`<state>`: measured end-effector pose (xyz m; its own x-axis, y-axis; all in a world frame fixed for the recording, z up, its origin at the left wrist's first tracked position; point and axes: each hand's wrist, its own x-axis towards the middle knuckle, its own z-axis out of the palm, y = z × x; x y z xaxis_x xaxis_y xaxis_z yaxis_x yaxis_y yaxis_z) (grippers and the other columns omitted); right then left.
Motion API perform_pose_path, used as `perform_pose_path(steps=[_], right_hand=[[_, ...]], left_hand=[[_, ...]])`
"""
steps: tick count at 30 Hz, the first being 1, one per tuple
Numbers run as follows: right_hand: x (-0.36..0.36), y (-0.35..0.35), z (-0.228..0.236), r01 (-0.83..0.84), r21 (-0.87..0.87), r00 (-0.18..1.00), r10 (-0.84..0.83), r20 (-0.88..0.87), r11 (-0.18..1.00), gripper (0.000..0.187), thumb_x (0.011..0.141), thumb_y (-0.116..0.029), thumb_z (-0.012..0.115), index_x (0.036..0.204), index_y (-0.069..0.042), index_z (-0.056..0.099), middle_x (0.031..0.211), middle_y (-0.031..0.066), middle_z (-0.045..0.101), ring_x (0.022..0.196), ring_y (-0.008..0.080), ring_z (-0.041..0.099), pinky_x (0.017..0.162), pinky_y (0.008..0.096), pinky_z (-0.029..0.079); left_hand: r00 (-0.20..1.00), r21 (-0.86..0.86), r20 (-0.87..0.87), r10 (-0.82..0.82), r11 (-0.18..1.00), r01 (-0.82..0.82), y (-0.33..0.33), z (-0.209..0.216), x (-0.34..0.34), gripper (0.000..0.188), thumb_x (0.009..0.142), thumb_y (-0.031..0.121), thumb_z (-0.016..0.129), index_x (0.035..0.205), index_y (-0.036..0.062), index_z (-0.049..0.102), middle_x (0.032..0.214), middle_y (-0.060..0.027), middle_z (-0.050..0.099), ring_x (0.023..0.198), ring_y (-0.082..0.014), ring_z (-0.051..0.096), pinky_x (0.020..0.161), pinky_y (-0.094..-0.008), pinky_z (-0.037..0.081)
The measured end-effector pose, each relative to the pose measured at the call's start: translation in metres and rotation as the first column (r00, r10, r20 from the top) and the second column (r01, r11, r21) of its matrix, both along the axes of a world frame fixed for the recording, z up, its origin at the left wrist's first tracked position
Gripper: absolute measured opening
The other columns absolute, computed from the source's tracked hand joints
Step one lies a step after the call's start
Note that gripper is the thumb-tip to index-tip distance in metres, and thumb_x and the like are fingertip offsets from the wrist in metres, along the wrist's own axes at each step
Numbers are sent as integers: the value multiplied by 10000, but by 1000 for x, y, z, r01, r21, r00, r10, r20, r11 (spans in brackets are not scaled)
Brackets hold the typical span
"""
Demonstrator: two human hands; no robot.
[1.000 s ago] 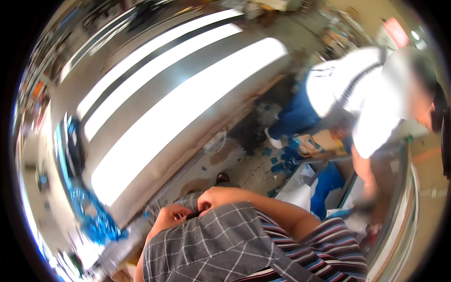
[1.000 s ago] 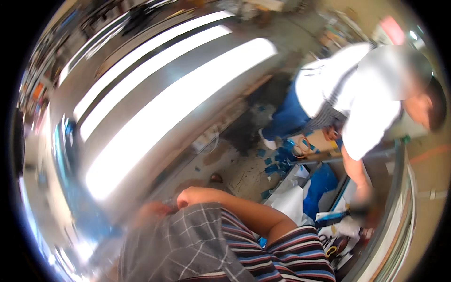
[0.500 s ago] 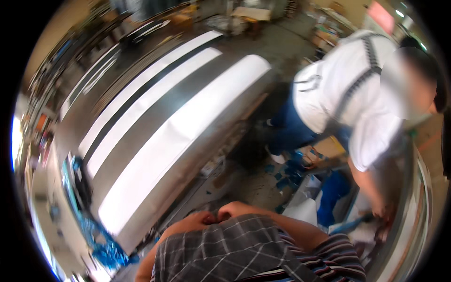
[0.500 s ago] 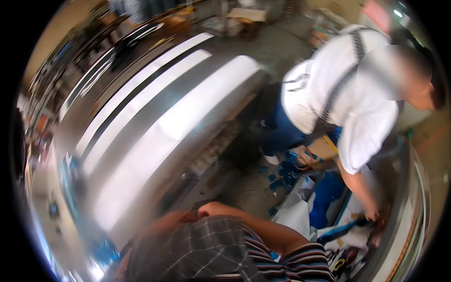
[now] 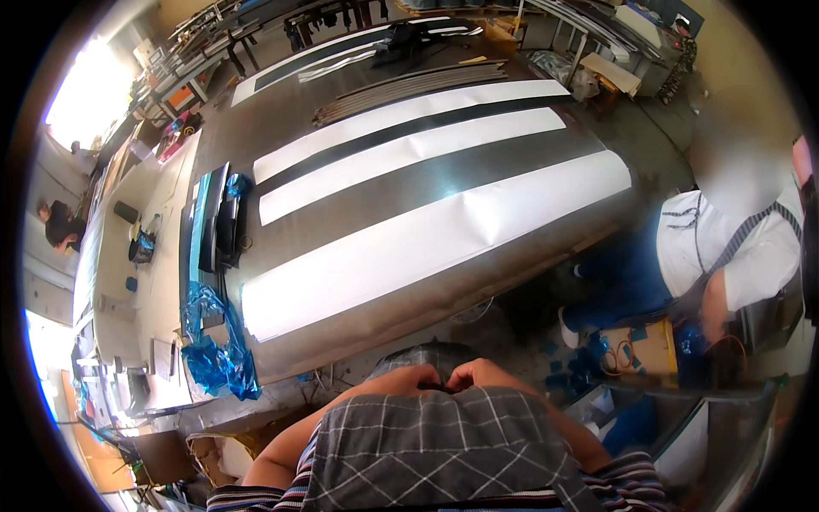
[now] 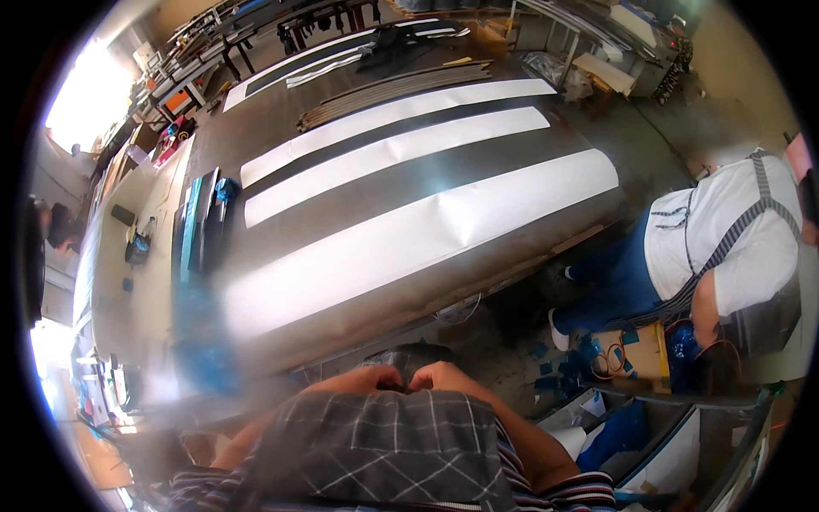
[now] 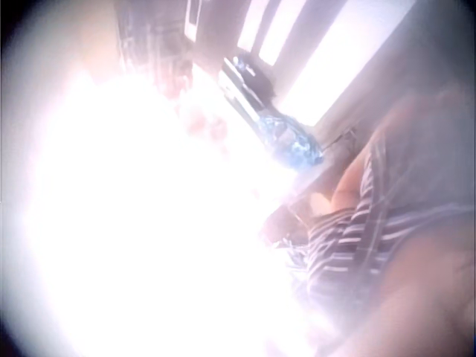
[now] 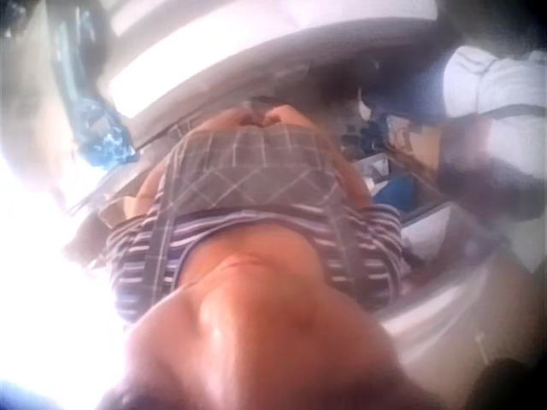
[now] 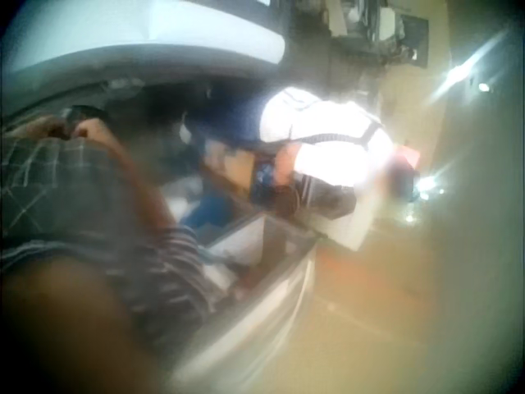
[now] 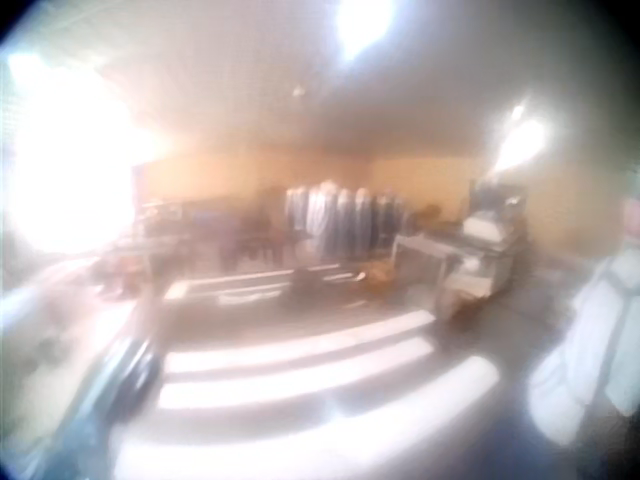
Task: The person applies white and black adhesive strips to a large curved metallic surface. They peel off backing, align, and smooth each strip by hand, occasionally lifting and repositioning sections to ensure adhesion.
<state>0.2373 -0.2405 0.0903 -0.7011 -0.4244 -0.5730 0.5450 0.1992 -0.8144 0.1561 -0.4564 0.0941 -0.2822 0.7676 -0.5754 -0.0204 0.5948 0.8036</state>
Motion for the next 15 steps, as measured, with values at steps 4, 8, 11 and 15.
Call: perform_pose_path(steps=[4,8,11,15], right_hand=[[-9,-15,16,-44,170,994,61,-93,984,323,776,-224,724,999,2,666,891,129,692,817,190,654,749,303,496],[-12,-34,16,-103,257,985,134,-106,961,315,776,-212,716,1002,0,659,910,133,686,843,191,650,746,305,497],[-7,-39,13,21,47,994,-15,-111,999,295,806,-209,695,1011,-1,649,915,121,689,850,177,646,742,307,505],[42,-28,10,619,277,769,-494,-405,735,170,908,-199,587,952,-37,616,687,43,579,661,122,578,630,278,484]], left_hand=[[995,-37,32,90,995,-89,-12,21,0,379,828,334,683,1053,35,621,976,-153,658,952,-254,620,787,-360,470],[994,-7,-18,112,994,-112,-32,16,-2,369,812,323,714,1029,38,624,937,-136,654,911,-240,616,764,-351,472],[967,70,-15,255,965,-253,-49,20,-8,354,817,322,722,995,32,622,885,-84,629,863,-199,593,752,-318,463],[578,98,432,693,601,-793,-98,38,-28,257,853,283,695,1009,94,617,683,13,507,590,-98,473,512,-239,382]])
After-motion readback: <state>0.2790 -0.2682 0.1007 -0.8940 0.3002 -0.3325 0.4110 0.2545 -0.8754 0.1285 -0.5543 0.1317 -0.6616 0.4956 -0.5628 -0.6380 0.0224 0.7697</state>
